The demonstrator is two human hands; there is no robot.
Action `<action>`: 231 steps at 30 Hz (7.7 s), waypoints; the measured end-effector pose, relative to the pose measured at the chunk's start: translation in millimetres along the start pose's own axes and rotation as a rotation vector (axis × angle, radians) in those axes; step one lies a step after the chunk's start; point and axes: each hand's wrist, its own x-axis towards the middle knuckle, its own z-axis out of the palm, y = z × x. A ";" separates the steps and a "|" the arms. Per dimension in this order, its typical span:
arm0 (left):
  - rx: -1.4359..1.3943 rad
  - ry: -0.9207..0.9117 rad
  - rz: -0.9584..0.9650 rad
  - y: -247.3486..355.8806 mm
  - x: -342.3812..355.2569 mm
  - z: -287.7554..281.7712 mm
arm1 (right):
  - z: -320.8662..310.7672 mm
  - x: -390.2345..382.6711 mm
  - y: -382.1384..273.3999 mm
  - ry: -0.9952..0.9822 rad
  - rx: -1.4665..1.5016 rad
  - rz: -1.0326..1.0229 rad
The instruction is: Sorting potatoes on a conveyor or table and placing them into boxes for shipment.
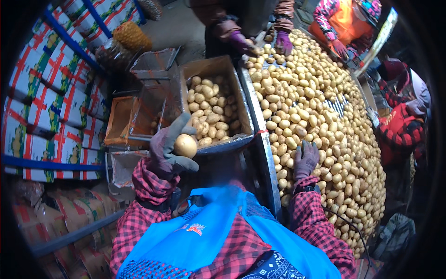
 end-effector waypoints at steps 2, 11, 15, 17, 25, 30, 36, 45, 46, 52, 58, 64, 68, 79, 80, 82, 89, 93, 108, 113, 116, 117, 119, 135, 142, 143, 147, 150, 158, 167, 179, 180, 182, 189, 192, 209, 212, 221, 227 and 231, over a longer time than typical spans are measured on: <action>-0.162 0.090 -0.106 0.2 9.2 -2.0 | 3.1 3.8 -3.7 -0.031 0.008 -0.007; -0.657 0.395 -0.625 -78.8 28.3 -2.5 | 1.6 4.1 -5.8 0.025 0.045 0.019; -1.195 0.484 -0.915 -84.1 24.9 7.3 | 1.2 3.3 -0.7 0.041 0.020 0.031; -1.193 0.446 -0.919 -96.4 19.3 12.4 | -2.9 6.5 -3.7 0.042 0.019 0.038; -0.686 0.070 -0.794 -99.4 62.6 81.6 | 0.6 9.8 -10.2 0.010 0.055 0.029; -0.354 -0.223 -0.541 -106.5 108.2 167.6 | -7.8 8.6 -8.9 0.009 0.038 0.051; 0.305 -0.410 -0.077 -161.0 143.7 240.9 | -43.3 37.2 -29.5 -0.373 0.120 0.080; 0.424 -0.384 0.181 -142.8 152.0 255.7 | 28.6 191.1 17.9 -0.126 0.235 0.002; 0.435 -0.370 0.189 -144.9 150.3 253.7 | 41.2 219.5 17.3 -0.249 0.217 0.039; 0.411 -0.370 0.194 -151.7 148.5 258.0 | 114.1 267.6 8.9 -0.257 -0.057 0.187; 0.373 -0.343 0.213 -151.2 146.6 265.2 | 92.5 272.0 59.9 -0.449 0.229 0.338; -1.245 -0.179 -0.875 -134.7 133.4 259.7 | 5.9 204.1 -19.9 -0.524 0.993 0.149; -1.671 -0.265 -1.235 -124.7 136.7 254.2 | -22.5 160.9 -23.6 -0.452 0.586 -0.100; 0.009 -0.705 -0.279 -119.1 131.7 278.4 | 21.9 179.0 61.1 -0.522 -0.140 0.334; -0.028 -0.663 -0.364 -123.4 128.3 277.0 | 25.2 198.2 62.6 -0.675 0.005 0.435; -0.040 -0.667 -0.374 -118.1 128.6 281.0 | 43.8 229.3 86.7 -0.782 0.139 0.611; 0.049 -0.749 -0.234 -103.3 137.3 286.4 | 75.1 278.1 85.1 -0.728 -0.128 0.506; 0.066 -0.736 -0.230 -108.5 135.4 286.1 | 88.1 267.5 38.1 -0.508 0.056 0.443; 0.000 -0.703 -0.219 -111.8 134.0 286.8 | -5.1 90.1 12.3 -0.411 0.015 0.235; 0.023 -0.650 -0.237 -116.2 132.7 287.7 | 11.2 141.6 17.2 -0.453 -0.078 0.242; 0.053 -0.669 -0.166 -118.9 132.0 292.2 | 66.2 174.8 27.1 -0.363 -0.319 0.362; 0.061 -0.693 -0.178 -120.8 132.4 290.5 | 78.9 186.4 24.8 -0.297 -0.364 0.339; 0.037 -0.680 -0.187 -123.4 130.4 296.6 | 101.1 200.8 25.1 -0.181 -0.500 0.324; -0.006 -0.678 -0.283 -128.4 134.7 289.9 | 87.0 255.1 170.9 -0.488 -0.238 0.374; -0.842 -0.561 -1.019 -112.7 152.1 279.6 | 54.0 277.2 137.0 -0.703 -0.129 0.388; -0.850 -0.558 -1.022 -118.4 150.0 282.1 | 57.1 277.7 141.0 -0.654 -0.098 0.448; -1.156 -0.555 -1.096 -139.1 141.0 292.5 | 77.1 264.4 169.5 -0.583 -0.100 0.430; -1.023 -0.609 -1.028 -144.3 140.2 290.9 | 90.9 264.4 175.4 -0.742 -0.105 0.354; -1.184 -0.509 -1.060 -145.7 135.1 292.2 | 88.4 249.0 168.3 -0.594 -0.357 0.089; -0.957 -0.504 -0.697 -137.9 134.4 289.9 | 23.2 208.5 84.6 -0.330 0.127 0.164; -1.472 -0.403 -1.072 -132.8 140.9 287.3 | 58.5 202.6 39.5 -0.421 0.209 0.074; -1.809 -0.408 -1.131 -134.1 143.8 280.7 | 53.4 200.7 43.6 -0.407 0.376 0.159; -1.797 -0.371 -1.107 -138.4 142.0 260.0 | 56.5 190.1 42.6 -0.359 0.920 0.331; -1.682 -0.129 -1.016 -156.0 119.5 190.0 | 18.4 120.7 -36.3 -0.733 2.501 0.769; -1.529 -0.072 -1.082 -167.9 118.4 162.2 | 5.5 118.6 -69.9 -0.800 1.933 0.603; -1.277 0.868 -0.841 -185.1 20.6 -18.0 | 58.0 86.3 -147.4 -0.705 1.062 -0.205; -1.308 1.015 -0.798 -175.7 7.3 -29.1 | 58.8 84.9 -149.7 -0.706 1.129 -0.138; -1.343 1.210 -0.392 -154.7 -19.5 -82.8 | 58.4 80.8 -153.3 -0.659 1.052 -0.173; -1.301 1.081 -0.327 -145.8 -32.1 -108.1 | 61.1 83.0 -150.8 -0.644 0.949 -0.245; -1.137 1.016 -0.342 -149.8 -47.4 -128.8 | 58.8 83.2 -154.4 -0.625 0.909 -0.246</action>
